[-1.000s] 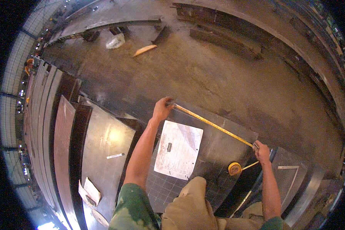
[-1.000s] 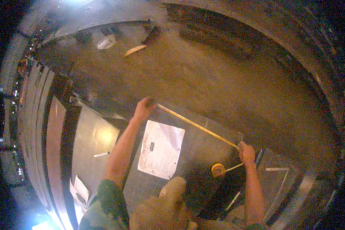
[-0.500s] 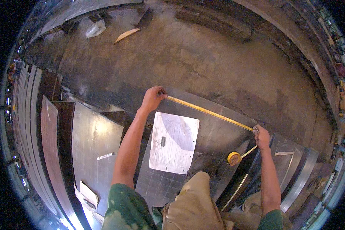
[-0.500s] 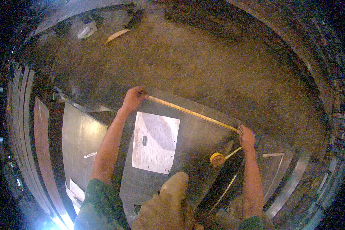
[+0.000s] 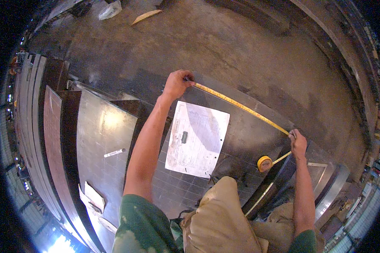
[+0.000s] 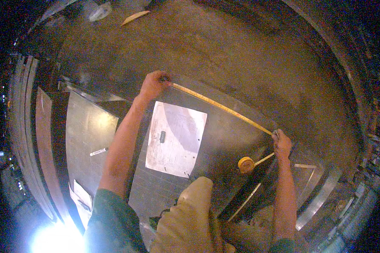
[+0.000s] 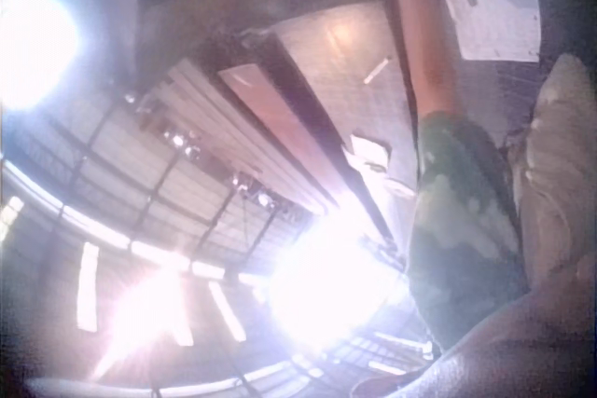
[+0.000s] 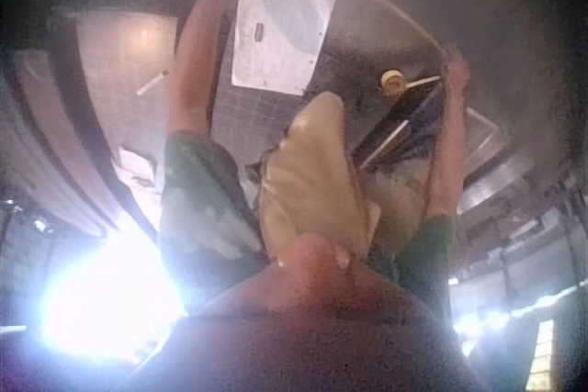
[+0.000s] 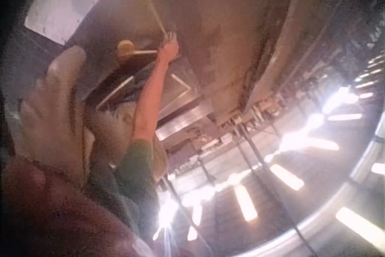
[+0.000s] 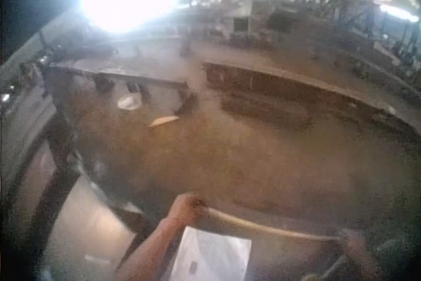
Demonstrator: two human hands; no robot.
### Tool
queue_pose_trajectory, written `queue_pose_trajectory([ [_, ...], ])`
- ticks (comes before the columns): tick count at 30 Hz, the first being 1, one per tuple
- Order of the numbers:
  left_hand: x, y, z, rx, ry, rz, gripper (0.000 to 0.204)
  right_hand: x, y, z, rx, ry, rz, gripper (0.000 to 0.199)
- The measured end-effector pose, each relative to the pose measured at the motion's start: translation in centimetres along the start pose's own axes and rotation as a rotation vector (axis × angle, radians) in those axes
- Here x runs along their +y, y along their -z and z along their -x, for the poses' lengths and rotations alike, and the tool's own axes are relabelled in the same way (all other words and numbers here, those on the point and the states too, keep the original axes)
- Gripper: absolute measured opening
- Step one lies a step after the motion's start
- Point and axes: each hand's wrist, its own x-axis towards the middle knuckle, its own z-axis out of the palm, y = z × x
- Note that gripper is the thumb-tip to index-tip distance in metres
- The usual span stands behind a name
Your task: The person measures a large metal sheet using a tape measure and marks it with a white marker. They repeatedly extend the tape measure, align it along the sheet, and make marks at measured intervals. A paper document is visible on the sheet but not handled.
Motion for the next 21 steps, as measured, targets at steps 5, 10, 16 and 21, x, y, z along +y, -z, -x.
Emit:
queue_pose_trajectory([
  [5, 1.2, 0.4, -0.9, -0.086, 0.029, -0.012, 0.022, 1.5, -0.3, 0.3, 0.024, 0.019, 0.054, 0.014],
  [10, 0.3, 0.4, -1.0, -0.090, -0.037, -0.053, 0.022, -0.1, 0.2, 0.3, 0.022, 0.020, -0.046, 0.015],
  [16, -0.9, -0.2, -1.7, -0.131, -0.053, -0.049, 0.020, 0.6, -0.5, 0.5, 0.077, 0.009, -0.061, 0.015],
  [21, -0.8, 0.0, -1.5, -0.133, -0.009, -0.015, 0.020, 0.3, -0.4, 0.2, 0.033, -0.003, -0.053, 0.015],
])
